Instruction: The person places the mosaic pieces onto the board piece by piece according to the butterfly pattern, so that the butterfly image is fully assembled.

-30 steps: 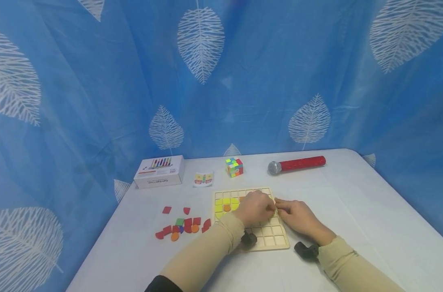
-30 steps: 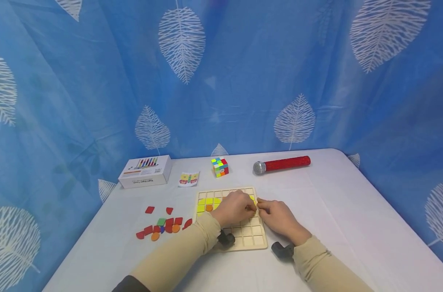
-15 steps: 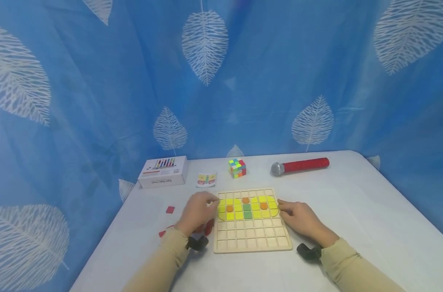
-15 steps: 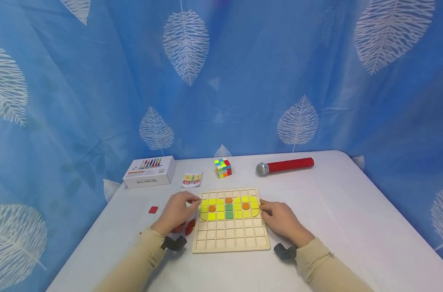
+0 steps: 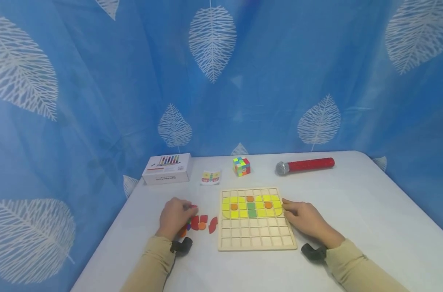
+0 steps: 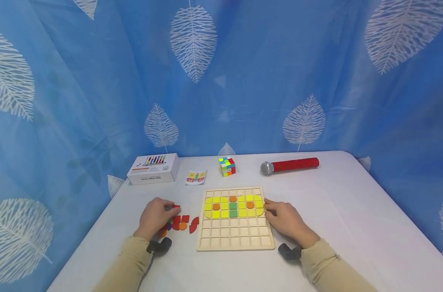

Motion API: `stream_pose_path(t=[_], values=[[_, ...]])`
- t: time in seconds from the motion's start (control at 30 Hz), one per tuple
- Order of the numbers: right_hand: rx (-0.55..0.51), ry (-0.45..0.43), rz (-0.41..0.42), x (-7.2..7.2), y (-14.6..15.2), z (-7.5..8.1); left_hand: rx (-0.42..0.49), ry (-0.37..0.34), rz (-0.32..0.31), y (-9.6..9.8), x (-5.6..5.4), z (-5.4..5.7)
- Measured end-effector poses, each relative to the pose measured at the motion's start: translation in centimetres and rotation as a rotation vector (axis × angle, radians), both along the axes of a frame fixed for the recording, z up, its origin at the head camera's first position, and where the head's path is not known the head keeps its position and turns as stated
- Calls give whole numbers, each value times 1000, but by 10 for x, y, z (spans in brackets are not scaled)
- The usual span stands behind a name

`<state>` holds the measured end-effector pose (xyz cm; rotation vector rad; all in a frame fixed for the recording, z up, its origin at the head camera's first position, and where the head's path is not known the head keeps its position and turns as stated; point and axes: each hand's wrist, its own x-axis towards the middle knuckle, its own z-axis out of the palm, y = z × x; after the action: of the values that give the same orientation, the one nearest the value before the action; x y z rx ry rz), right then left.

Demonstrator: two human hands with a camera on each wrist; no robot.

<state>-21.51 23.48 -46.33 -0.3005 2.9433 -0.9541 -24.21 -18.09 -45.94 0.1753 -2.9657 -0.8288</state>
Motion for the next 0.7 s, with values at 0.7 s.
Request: stream_pose_path(t=[0.7], values=[[21, 20, 8, 0, -2, -1, 74, 82, -48, 6, 0, -5]])
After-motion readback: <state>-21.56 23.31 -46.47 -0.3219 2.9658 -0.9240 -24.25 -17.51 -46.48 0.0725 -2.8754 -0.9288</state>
